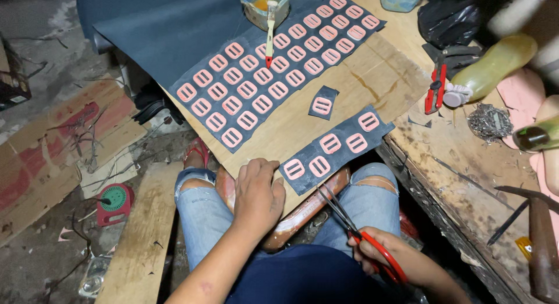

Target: The person applies a yellow adhesive to a sheet of pre-cut oval fabric patches using a brush, then uses scissors to separate individual patches from the sheet. The patches are arranged in rows on a dark fabric sheet placed on a wooden work surface.

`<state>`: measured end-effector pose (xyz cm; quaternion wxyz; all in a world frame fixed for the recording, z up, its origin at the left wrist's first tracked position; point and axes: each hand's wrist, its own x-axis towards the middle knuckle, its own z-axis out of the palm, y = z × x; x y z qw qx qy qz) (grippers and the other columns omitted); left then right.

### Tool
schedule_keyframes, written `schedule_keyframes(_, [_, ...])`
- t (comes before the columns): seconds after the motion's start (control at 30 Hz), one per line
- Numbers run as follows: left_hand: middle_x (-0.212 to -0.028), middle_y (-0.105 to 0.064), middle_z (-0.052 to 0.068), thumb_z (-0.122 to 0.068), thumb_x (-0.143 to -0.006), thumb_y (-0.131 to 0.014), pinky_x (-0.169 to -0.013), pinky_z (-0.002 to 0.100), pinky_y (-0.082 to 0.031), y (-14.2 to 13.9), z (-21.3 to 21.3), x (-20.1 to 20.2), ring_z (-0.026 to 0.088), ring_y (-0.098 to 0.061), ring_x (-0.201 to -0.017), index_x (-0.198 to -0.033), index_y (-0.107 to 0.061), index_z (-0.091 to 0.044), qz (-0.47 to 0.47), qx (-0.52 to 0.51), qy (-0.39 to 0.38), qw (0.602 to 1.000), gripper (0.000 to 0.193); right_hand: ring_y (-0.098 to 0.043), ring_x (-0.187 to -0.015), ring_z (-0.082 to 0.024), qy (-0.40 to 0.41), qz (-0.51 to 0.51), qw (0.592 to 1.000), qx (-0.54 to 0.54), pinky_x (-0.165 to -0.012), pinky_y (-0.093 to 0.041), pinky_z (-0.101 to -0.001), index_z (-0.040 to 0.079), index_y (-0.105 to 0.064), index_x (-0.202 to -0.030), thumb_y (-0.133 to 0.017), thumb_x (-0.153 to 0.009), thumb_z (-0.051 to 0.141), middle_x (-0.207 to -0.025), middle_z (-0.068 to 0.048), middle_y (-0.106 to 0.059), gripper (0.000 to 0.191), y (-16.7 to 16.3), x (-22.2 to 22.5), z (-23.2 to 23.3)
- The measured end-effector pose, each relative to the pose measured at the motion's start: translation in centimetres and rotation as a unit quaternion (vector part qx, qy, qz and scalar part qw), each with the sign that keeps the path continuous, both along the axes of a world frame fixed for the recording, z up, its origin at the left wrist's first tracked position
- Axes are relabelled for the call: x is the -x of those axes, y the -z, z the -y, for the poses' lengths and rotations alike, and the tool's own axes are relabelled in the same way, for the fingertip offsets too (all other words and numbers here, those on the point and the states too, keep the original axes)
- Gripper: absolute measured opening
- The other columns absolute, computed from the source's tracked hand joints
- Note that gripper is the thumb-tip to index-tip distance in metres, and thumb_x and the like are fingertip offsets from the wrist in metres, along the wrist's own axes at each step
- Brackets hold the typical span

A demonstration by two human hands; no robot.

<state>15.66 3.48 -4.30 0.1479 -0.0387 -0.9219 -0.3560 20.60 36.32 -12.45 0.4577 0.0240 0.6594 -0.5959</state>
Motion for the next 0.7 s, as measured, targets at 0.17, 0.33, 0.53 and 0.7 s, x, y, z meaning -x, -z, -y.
schedule_keyframes(0.17, [-0.106,-0.064,0.019,-0.008,-0.084,-0.065,-0.087,0.043,-0.050,0.7,-0.5,-0.4,0.035,-0.063,-0.100,-0.116,-0.064,0.002,0.013,-0.048,-0.043,0.998,0.033,-0.064,-0.065,-0.012,0.006,0.019,1.000,-0.013,-0.062,-0.055,-0.0264,0.004,-0.067,-0.114,-0.058,-0.098,0.040,-0.084,-0.005,-0.067,0.041,1.0,0.4,0.8])
schedule_keyframes(0.33, [-0.089,-0.072,0.016,-0.016,-0.092,-0.062,-0.071,0.033,-0.056,1.7,-0.5,-1.1,0.022,-0.071,-0.077,-0.123,-0.056,0.002,0.208,-0.214,-0.088,0.950,0.037,-0.065,-0.065,-0.012,0.025,0.031,0.998,0.048,-0.062,-0.056,-0.0269,0.004,-0.065,-0.115,-0.058,-0.096,0.040,-0.086,-0.004,-0.068,0.041,1.0,0.6,1.3])
schedule_keyframes(0.53, [-0.103,-0.072,0.013,-0.012,-0.091,-0.063,-0.080,0.034,-0.058,3.0,-0.3,0.3,0.021,-0.070,-0.091,-0.122,-0.054,-0.002,0.303,-0.561,-0.144,0.757,0.034,-0.063,-0.064,-0.010,0.010,0.043,0.999,0.008,-0.062,-0.055,-0.0253,0.004,-0.065,-0.114,-0.059,-0.097,0.037,-0.086,-0.003,-0.068,0.038,1.2,0.5,0.5])
schedule_keyframes(0.7, [-0.107,-0.074,0.014,-0.018,-0.093,-0.060,-0.084,0.036,-0.058,2.7,-0.1,0.7,0.023,-0.071,-0.094,-0.115,-0.061,-0.002,0.329,-0.649,-0.153,0.668,0.027,-0.064,-0.064,-0.010,0.022,0.049,0.998,0.032,-0.061,-0.056,-0.0254,0.005,-0.065,-0.114,-0.058,-0.097,0.039,-0.085,-0.003,-0.069,0.039,1.4,0.4,0.1])
